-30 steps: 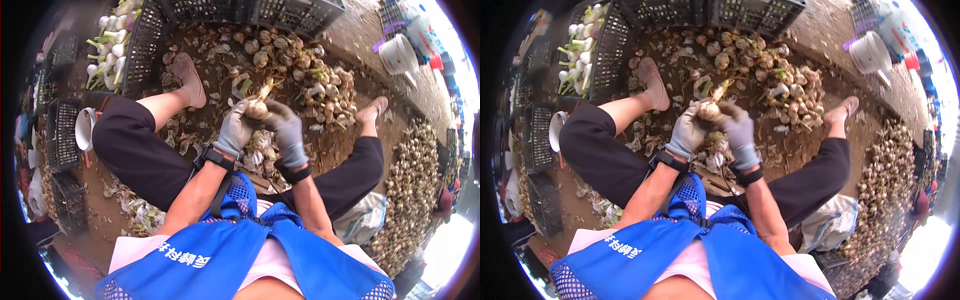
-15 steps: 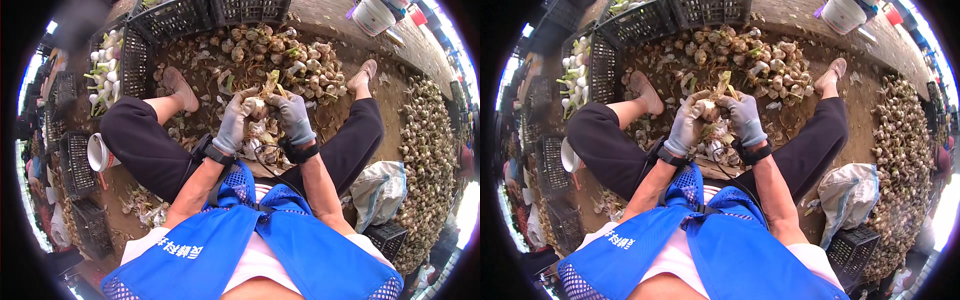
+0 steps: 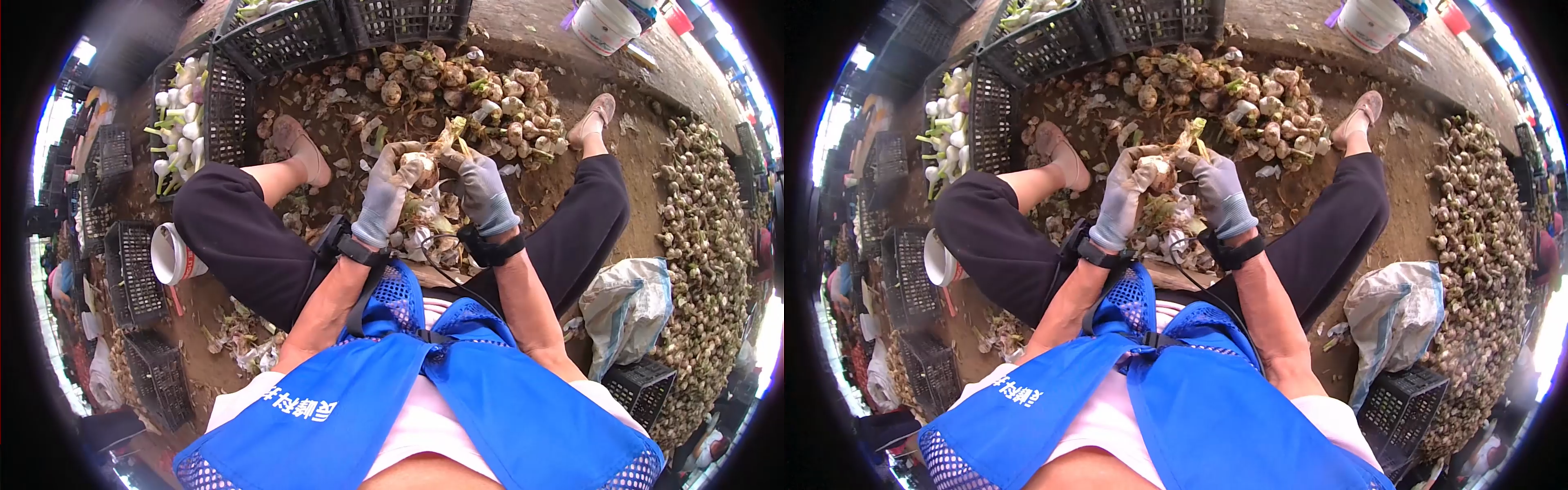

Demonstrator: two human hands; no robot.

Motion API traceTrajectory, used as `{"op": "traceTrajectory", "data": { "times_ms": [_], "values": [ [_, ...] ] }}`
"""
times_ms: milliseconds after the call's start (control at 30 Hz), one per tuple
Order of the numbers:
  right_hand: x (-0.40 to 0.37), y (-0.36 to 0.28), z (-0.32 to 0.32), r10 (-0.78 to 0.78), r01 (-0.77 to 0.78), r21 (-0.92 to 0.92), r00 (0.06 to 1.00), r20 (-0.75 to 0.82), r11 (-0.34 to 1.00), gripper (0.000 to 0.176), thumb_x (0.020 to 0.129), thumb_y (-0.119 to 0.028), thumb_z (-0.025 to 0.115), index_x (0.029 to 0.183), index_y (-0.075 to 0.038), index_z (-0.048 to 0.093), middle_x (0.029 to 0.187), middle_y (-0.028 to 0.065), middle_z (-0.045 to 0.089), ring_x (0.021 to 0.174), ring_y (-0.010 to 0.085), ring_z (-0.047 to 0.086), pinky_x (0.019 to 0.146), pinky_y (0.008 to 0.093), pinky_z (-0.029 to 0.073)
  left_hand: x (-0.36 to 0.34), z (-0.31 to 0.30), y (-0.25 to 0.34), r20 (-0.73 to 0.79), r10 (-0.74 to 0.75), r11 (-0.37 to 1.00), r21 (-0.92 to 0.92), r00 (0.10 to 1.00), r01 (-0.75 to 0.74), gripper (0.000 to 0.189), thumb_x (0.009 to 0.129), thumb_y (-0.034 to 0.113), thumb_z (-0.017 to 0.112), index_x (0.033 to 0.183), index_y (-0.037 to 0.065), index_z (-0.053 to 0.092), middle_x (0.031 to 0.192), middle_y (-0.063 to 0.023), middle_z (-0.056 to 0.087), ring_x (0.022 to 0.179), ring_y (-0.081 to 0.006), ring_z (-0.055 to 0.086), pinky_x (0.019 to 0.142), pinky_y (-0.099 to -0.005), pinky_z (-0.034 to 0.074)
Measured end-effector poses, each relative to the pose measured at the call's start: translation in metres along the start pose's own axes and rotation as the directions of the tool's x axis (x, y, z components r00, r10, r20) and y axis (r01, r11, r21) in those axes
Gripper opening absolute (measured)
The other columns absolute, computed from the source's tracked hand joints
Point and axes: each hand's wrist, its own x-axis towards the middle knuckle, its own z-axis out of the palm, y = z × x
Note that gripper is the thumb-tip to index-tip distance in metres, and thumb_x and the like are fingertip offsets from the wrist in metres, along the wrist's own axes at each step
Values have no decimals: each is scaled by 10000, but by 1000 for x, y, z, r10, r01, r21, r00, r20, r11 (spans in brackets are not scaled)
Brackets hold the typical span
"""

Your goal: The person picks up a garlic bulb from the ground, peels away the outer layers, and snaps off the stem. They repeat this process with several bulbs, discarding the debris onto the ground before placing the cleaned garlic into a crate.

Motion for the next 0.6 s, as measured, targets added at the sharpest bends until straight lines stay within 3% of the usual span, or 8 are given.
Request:
{"op": "traceTrajectory", "data": {
  "times_ms": [133, 200, 233, 267, 333, 400, 467, 600],
  "values": [
    [3, 7, -2, -22, 24, -61, 999, 36, 998, 189, 843, -171, 570, 961, -27, 603, 831, 21, 611, 694, 87, 583, 515, 205, 478, -3, 2, 11, -21, -45, 998, 47, 999, 46, 295, 868, 126, 548, 1119, -5, 465, 942, -17, 524, 821, -57, 500, 762, -203, 425],
    [3, 12, -6, -242, 274, -259, 958, 151, 926, 179, 836, -154, 570, 940, -14, 608, 828, 27, 611, 689, 86, 579, 516, 209, 484, -1, -1, 7, 46, -26, 998, 50, 999, 23, 296, 865, 116, 547, 1122, -4, 464, 987, -25, 519, 832, -62, 505, 774, -204, 426],
    [2, 12, -4, -296, 325, -272, 945, 142, 906, 174, 830, -136, 568, 929, -1, 612, 812, 37, 612, 663, 86, 577, 512, 211, 478, -1, -1, 10, 74, -37, 995, 94, 997, 30, 301, 867, 118, 547, 1128, -4, 459, 1009, -33, 516, 862, -65, 506, 786, -213, 429],
    [1, 10, -4, -293, 320, -271, 946, 138, 908, 174, 830, -136, 568, 929, -1, 612, 812, 37, 612, 663, 86, 577, 512, 211, 478, 0, -2, 11, 74, -43, 995, 94, 996, 35, 301, 867, 118, 547, 1128, -4, 459, 1009, -33, 516, 862, -65, 506, 786, -213, 429],
    [0, 4, 0, -100, 103, -108, 994, 35, 989, 163, 820, -136, 577, 912, -7, 612, 785, 35, 615, 636, 86, 576, 498, 206, 462, 0, -3, 10, 126, 51, 939, 331, 991, -91, 311, 858, 103, 559, 1133, 1, 458, 1023, -40, 516, 895, -71, 503, 803, -220, 429],
    [2, 5, 2, -66, 66, -30, 998, 8, 997, 144, 804, -140, 595, 884, -21, 611, 765, 32, 617, 617, 89, 575, 490, 208, 448, 1, -6, 5, 118, 18, 947, 317, 993, -55, 325, 845, 98, 581, 1131, 3, 459, 1029, -42, 515, 926, -85, 497, 825, -227, 420],
    [4, 6, 3, -19, 17, -57, 999, -36, 998, 133, 795, -145, 606, 864, -31, 608, 763, 31, 620, 609, 97, 575, 490, 211, 447, 3, -7, 5, 194, 215, 801, 526, 957, -286, 332, 834, 98, 597, 1123, 3, 463, 1039, -40, 513, 947, -100, 492, 837, -241, 416],
    [9, 10, 2, 55, -48, 172, 998, -36, 984, 146, 793, -130, 606, 872, -7, 604, 771, 51, 621, 616, 114, 582, 519, 227, 468, 4, -5, 7, 270, 346, 619, 654, 899, -434, 343, 801, 79, 622, 1104, 11, 477, 1072, -99, 522, 977, -164, 509, 864, -279, 406]
  ]
}}
